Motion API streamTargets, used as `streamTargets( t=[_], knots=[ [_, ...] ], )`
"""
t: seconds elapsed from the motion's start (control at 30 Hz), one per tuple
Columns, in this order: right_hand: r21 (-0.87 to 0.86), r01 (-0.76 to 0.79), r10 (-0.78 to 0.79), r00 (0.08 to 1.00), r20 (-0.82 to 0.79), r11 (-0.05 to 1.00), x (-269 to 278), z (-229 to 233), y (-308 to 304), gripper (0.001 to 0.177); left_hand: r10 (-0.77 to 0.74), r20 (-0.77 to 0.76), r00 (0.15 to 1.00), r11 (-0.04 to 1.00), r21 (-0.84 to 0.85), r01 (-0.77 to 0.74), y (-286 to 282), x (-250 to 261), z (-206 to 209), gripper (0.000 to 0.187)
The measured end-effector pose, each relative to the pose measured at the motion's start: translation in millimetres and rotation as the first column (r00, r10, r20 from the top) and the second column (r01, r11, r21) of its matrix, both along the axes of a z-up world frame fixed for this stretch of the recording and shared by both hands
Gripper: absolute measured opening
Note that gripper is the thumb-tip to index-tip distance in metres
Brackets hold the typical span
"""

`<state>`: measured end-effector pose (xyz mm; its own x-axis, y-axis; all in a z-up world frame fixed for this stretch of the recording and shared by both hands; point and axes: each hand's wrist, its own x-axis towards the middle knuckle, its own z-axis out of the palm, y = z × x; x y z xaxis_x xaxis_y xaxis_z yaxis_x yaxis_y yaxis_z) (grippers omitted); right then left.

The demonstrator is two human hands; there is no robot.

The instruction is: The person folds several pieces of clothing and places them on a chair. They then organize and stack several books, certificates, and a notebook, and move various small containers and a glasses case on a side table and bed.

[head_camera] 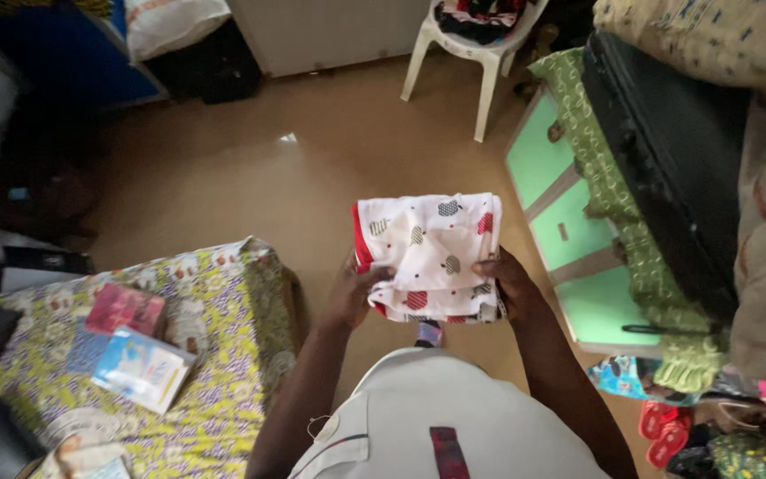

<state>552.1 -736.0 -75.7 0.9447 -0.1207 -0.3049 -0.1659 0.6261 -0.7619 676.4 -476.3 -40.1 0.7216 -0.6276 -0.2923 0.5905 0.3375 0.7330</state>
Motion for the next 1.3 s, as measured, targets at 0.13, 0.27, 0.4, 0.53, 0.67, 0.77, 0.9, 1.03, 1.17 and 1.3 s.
streamTargets(
  t=[0.13, 0.27, 0.4, 0.53, 0.67, 0.77, 0.9, 1.03, 1.17, 1.3],
  knots=[
    [-0.004, 0.031, -0.031, 0.999, 0.012, 1.000, 35.1, -4.4, -45.7, 0.066, 0.052, 0.047, 0.998, 0.999, -0.010, -0.051, -44.5, 35.4, -0.2, 0.070],
    [-0.087, 0.097, -0.098, 0.995, -0.005, 0.992, 67.9, -16.5, -76.3, 0.061, 0.088, 0.018, 0.996, 0.996, -0.007, -0.088, -68.5, 64.1, -3.3, 0.067],
    [-0.022, 0.093, -0.093, 0.995, 0.019, 0.995, 106.9, -6.1, -92.4, 0.063, 0.109, -0.026, 0.994, 0.994, -0.018, -0.109, -91.0, 101.6, -7.1, 0.067],
    [0.003, 0.113, -0.113, 0.993, 0.028, 0.994, 150.0, 6.9, -102.6, 0.067, 0.079, -0.032, 0.996, 0.995, -0.061, -0.081, -106.9, 143.3, -8.6, 0.068],
    [0.026, 0.089, -0.091, 0.993, 0.077, 0.996, 198.3, 9.6, -113.1, 0.065, 0.016, -0.061, 0.998, 0.997, -0.078, -0.021, -114.9, 192.4, -7.5, 0.073],
    [0.001, 0.203, -0.203, 0.977, 0.061, 0.979, 234.3, 18.9, -114.2, 0.071, -0.038, -0.020, 0.999, 0.992, -0.123, 0.035, -135.8, 248.8, 0.7, 0.074],
    [0.003, 0.257, -0.256, 0.961, 0.100, 0.966, 277.7, 28.5, -122.7, 0.076, -0.116, 0.054, 0.992, 0.984, -0.128, 0.122, -152.8, 302.5, 3.5, 0.075],
    [0.037, 0.314, -0.317, 0.942, 0.110, 0.949, 304.5, 32.1, -124.8, 0.076, -0.206, 0.072, 0.976, 0.971, -0.108, 0.213, -166.5, 344.0, 3.8, 0.078],
    [0.100, 0.325, -0.336, 0.935, 0.116, 0.940, 326.7, 41.3, -127.4, 0.080, -0.243, 0.058, 0.968, 0.958, -0.140, 0.249, -180.9, 369.7, -0.6, 0.080],
    [0.032, 0.359, -0.360, 0.933, 0.017, 0.933, 342.0, 44.1, -135.9, 0.079, -0.268, 0.044, 0.962, 0.961, -0.062, 0.270, -196.9, 397.0, -16.5, 0.078]
  ],
)
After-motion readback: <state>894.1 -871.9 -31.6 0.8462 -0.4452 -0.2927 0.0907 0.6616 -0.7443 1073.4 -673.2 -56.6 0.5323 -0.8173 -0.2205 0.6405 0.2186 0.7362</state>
